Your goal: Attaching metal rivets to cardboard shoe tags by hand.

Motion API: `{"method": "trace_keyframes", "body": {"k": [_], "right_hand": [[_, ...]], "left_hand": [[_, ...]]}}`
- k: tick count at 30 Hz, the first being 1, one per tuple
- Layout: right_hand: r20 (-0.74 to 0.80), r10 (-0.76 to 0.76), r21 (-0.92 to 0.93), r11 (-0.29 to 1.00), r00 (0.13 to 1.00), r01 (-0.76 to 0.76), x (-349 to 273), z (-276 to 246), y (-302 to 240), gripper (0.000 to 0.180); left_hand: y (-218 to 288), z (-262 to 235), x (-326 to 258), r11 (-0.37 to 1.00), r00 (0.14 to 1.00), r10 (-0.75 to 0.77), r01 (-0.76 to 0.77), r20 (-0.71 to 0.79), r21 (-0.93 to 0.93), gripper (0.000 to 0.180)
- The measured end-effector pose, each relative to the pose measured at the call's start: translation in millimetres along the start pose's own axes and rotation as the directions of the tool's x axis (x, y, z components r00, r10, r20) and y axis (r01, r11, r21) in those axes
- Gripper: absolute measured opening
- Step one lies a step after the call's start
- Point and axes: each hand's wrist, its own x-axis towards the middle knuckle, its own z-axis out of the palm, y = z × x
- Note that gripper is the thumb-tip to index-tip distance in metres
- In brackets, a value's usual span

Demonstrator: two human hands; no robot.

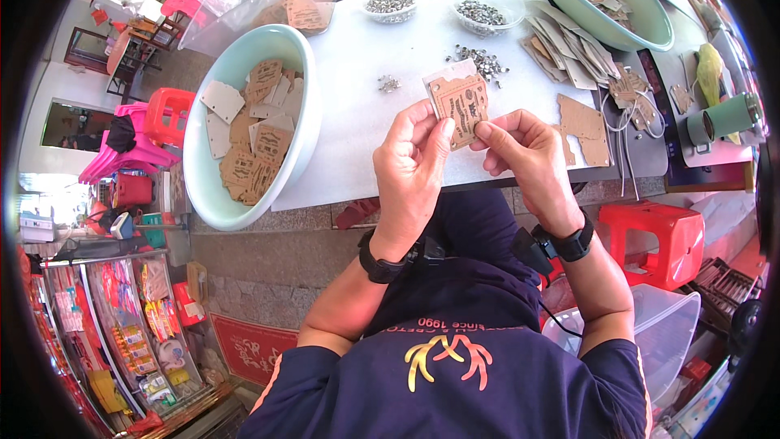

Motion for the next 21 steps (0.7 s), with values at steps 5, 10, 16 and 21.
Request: {"method": "trace_keyframes", "body": {"k": [5,10,16,21], "right_hand": [[-0.032,-0.047,-0.06,0.997,0.998,0.045,1.2,0.1,4.0,0.024],[-0.08,-0.109,-0.041,0.994,0.991,0.106,2.0,6.2,9.1,0.023],[-0.022,-0.161,0.104,0.981,0.987,0.163,-0.8,8.5,9.7,0.02],[0.135,-0.126,-0.037,0.991,0.983,0.132,0.5,-10.9,-12.0,0.019]], "left_hand": [[-2.2,-1.3,-0.7,0.999,0.999,-0.034,0.034,0.018,0.012,0.023],[0.2,-0.2,-0.4,0.98,0.993,-0.115,0.113,-0.004,-0.161,0.022],[-2.0,4.2,-4.3,0.952,0.995,-0.1,0.093,-0.009,-0.293,0.02],[9.9,-9.5,5.9,0.955,0.989,-0.124,0.142,0.083,-0.261,0.027]]}}
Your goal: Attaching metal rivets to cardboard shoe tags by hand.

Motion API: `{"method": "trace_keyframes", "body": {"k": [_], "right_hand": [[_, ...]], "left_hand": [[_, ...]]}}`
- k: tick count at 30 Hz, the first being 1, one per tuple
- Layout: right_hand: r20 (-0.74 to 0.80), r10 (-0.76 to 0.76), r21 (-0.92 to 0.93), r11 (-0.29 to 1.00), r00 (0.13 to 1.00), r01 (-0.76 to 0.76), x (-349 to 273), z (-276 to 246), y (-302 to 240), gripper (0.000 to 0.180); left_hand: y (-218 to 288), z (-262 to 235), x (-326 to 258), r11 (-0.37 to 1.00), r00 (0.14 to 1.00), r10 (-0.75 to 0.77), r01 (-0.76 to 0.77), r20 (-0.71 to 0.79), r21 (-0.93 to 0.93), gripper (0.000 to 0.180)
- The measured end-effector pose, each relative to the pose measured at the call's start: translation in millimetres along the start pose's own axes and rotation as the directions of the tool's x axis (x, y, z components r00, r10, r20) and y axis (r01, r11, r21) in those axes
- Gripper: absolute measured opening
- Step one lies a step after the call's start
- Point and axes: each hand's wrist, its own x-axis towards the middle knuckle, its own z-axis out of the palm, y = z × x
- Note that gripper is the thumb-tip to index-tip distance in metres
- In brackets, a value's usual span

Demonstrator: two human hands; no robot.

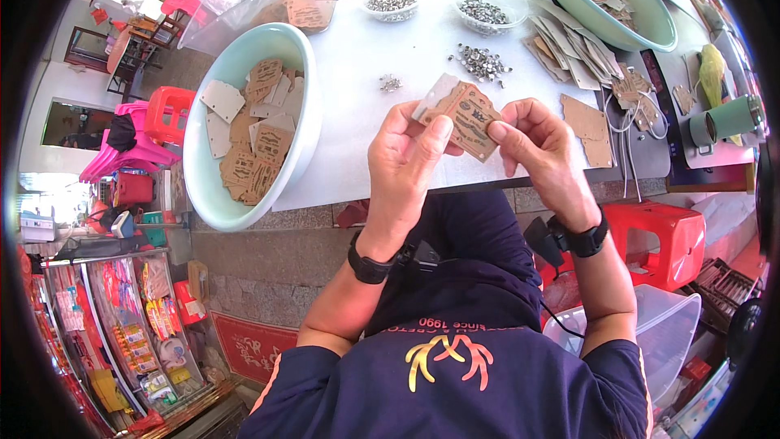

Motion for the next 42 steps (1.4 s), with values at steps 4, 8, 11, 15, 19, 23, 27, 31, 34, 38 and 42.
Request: {"method": "trace_keyframes", "body": {"k": [4,8,11,15,19,23,27,31,34,38,42], "right_hand": [[0.068,0.031,-0.071,0.997,0.997,-0.026,1.1,-9.4,-6.9,0.018],[0.059,0.008,-0.103,0.995,0.998,-0.002,-0.1,-6.3,-5.7,0.019],[-0.023,0.001,-0.035,0.999,1.0,-0.002,-4.2,5.6,-6.3,0.023],[0.006,0.028,-0.114,0.993,1.0,-0.027,-10.2,12.2,-4.1,0.033],[-0.031,-0.014,-0.001,1.0,0.999,0.014,-12.1,20.8,4.0,0.04],[-0.101,0.014,0.146,0.989,0.995,0.001,-14.9,33.5,9.5,0.05],[-0.106,-0.065,0.013,0.998,0.992,0.066,-17.8,33.4,19.5,0.053],[-0.019,-0.241,-0.173,0.957,0.97,0.234,-23.0,35.0,13.8,0.039],[-0.015,-0.288,-0.212,0.937,0.958,0.278,-23.0,34.2,14.9,0.033],[-0.039,-0.331,-0.209,0.925,0.943,0.316,-22.4,33.0,16.5,0.032],[-0.056,-0.395,-0.24,0.897,0.917,0.372,-22.2,33.0,16.5,0.032]], "left_hand": [[8.0,-3.7,4.7,0.992,0.994,-0.09,0.085,0.057,0.088,0.028],[6.1,-3.4,4.0,0.99,0.992,-0.097,0.088,0.078,0.106,0.025],[8.4,5.9,-0.4,0.998,0.999,-0.04,0.038,0.028,0.053,0.025],[9.3,7.7,-4.8,0.992,0.999,0.006,-0.01,0.037,0.128,0.027],[8.4,8.7,-6.4,0.993,1.0,0.016,-0.017,0.013,0.113,0.025],[8.3,14.4,-11.2,0.998,1.0,0.01,-0.012,0.023,0.066,0.025],[3.5,14.9,-12.8,0.997,0.997,0.046,-0.05,0.058,0.063,0.025],[1.3,9.4,-7.2,0.999,0.999,0.043,-0.042,0.023,-0.033,0.026],[-0.5,6.1,-5.2,0.986,1.0,0.023,-0.023,-0.005,-0.163,0.025],[0.1,4.7,-4.0,0.974,0.999,0.015,-0.005,0.041,-0.226,0.024],[0.9,6.0,-3.7,0.94,0.996,-0.085,0.091,0.034,-0.329,0.026]]}}
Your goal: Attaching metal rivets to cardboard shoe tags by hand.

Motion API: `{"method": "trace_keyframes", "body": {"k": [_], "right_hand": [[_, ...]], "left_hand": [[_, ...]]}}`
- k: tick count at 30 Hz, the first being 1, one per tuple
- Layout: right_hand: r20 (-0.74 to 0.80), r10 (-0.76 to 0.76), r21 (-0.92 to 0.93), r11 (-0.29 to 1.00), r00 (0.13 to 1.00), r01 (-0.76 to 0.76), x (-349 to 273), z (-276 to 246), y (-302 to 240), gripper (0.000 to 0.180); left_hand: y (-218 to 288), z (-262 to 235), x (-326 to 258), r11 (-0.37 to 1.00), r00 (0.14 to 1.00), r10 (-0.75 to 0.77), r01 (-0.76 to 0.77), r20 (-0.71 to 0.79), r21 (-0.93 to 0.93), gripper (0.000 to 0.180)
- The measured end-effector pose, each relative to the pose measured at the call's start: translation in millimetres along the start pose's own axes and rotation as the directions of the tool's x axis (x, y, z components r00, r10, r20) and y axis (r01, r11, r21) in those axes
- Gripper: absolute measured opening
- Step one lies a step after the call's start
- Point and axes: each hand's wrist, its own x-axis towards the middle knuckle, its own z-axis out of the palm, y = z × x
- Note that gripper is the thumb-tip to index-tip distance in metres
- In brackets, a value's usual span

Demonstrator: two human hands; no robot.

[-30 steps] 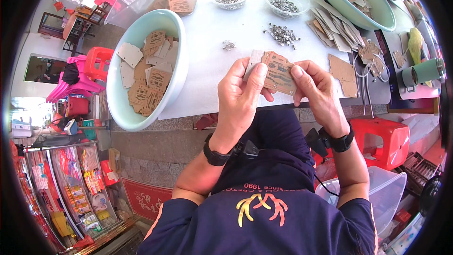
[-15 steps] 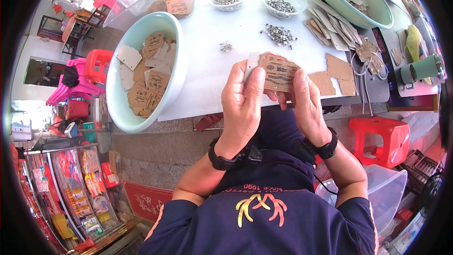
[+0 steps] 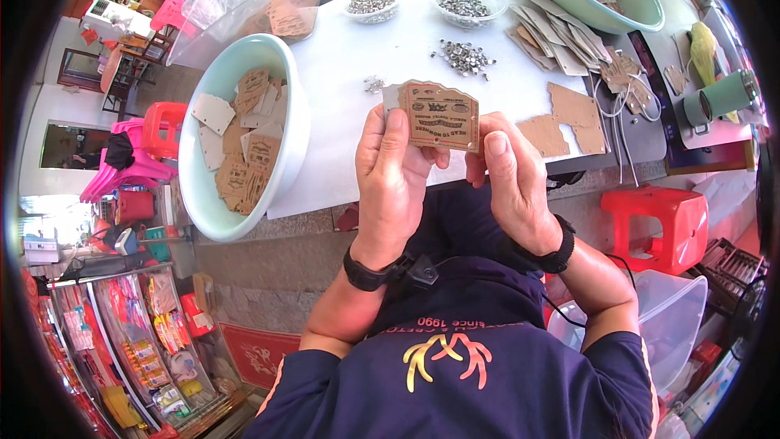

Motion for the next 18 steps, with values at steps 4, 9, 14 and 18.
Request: {"method": "trace_keyframes", "body": {"k": [4,9,14,18], "right_hand": [[-0.043,0.044,0.062,0.997,0.998,-0.041,1.6,1.0,-5.9,0.029],[-0.116,0.134,0.078,0.989,0.984,-0.125,5.5,1.0,-8.3,0.023],[-0.074,0.236,0.14,0.964,0.969,-0.224,9.1,-8.1,-1.2,0.024],[0.055,0.35,0.33,0.878,0.935,-0.348,10.9,-10.9,4.2,0.028]], "left_hand": [[-1.2,-2.9,0.3,1.0,1.0,-0.003,0.003,-0.004,0.001,0.026],[0.3,3.7,-4.2,0.961,0.99,0.139,-0.138,0.013,0.239,0.026],[5.0,-4.8,-4.1,0.911,0.987,0.161,-0.155,0.016,0.381,0.027],[9.0,0.3,-6.1,0.949,0.989,0.144,-0.132,-0.021,0.285,0.026]]}}
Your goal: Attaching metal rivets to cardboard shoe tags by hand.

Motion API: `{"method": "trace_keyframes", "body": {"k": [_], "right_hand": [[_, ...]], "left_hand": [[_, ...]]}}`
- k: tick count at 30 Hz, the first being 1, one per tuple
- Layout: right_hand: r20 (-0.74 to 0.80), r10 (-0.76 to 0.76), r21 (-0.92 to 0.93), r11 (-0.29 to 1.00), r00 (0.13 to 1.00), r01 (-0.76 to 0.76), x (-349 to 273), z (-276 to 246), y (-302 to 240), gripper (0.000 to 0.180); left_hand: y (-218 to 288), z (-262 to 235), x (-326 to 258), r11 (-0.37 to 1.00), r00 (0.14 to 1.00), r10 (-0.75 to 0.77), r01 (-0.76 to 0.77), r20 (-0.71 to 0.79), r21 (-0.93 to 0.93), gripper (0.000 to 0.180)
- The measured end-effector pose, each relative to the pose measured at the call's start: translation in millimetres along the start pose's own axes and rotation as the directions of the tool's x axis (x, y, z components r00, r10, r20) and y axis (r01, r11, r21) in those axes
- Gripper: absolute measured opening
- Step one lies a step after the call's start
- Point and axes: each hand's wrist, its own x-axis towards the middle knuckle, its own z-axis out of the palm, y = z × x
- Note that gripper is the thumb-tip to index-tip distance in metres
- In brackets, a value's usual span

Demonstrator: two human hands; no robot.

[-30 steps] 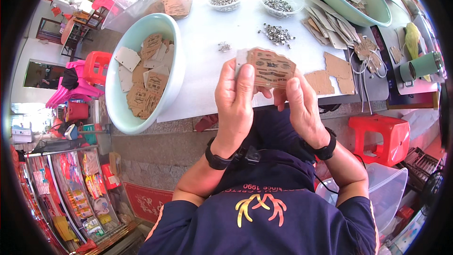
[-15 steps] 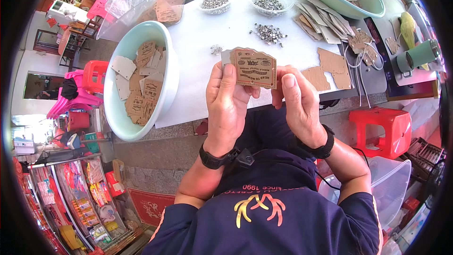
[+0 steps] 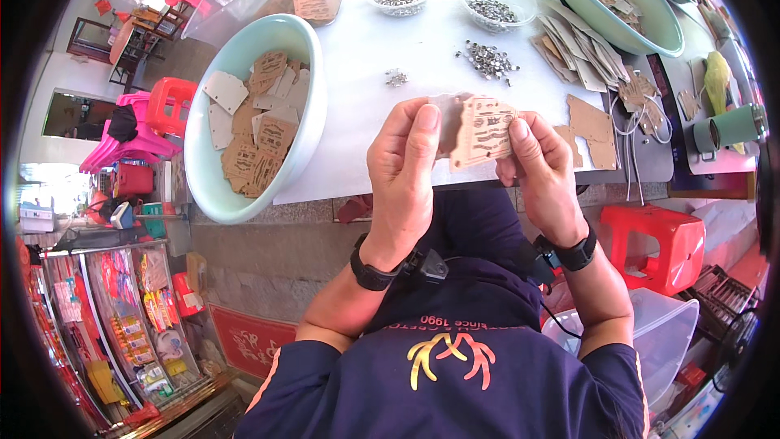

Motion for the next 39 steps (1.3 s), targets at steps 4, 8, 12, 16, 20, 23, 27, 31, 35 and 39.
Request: {"method": "trace_keyframes", "body": {"k": [4,8,12,16,20,23,27,31,35,39], "right_hand": [[0.201,0.119,0.368,0.911,0.972,-0.187,1.4,-2.8,0.1,0.027],[0.323,0.086,0.522,0.815,0.943,-0.253,1.0,-4.7,8.0,0.026],[0.165,0.103,0.333,0.93,0.981,-0.154,1.3,-1.4,4.6,0.026],[-0.021,0.057,0.101,0.993,0.998,-0.054,-2.8,7.4,-3.0,0.026],[-0.104,-0.039,-0.068,0.997,0.994,0.032,-5.9,8.2,-3.4,0.023],[-0.121,-0.093,-0.119,0.99,0.988,0.079,-7.4,9.6,-4.2,0.021],[-0.123,-0.173,-0.126,0.979,0.977,0.158,-10.9,9.8,-1.4,0.019],[-0.125,-0.192,-0.123,0.977,0.973,0.177,-13.6,9.7,1.3,0.019],[-0.121,-0.183,-0.128,0.977,0.976,0.168,-14.6,8.5,3.0,0.02],[-0.106,-0.154,-0.089,0.986,0.982,0.144,-14.9,9.0,3.0,0.02]], "left_hand": [[12.9,6.6,-4.3,0.998,0.998,-0.024,0.027,0.061,-0.055,0.026],[16.2,11.2,-7.1,1.0,0.997,0.025,-0.025,0.078,0.003,0.025],[12.2,5.7,-5.7,0.987,0.997,0.075,-0.078,0.027,0.144,0.025],[10.4,3.6,-4.7,0.991,0.997,0.056,-0.063,0.061,0.12,0.026],[4.6,3.9,-3.5,0.984,0.995,0.093,-0.097,0.038,0.15,0.025],[4.5,5.3,-2.0,0.982,0.995,0.092,-0.096,0.028,0.163,0.023],[3.4,4.8,-1.2,0.988,0.997,0.079,-0.078,0.002,0.133,0.022],[3.5,5.0,-1.1,0.985,0.996,0.084,-0.083,0.001,0.151,0.021],[5.4,6.0,-2.4,0.978,0.995,0.103,-0.101,0.002,0.183,0.02],[5.6,6.0,-2.3,0.969,0.99,0.138,-0.138,0.015,0.204,0.021]]}}
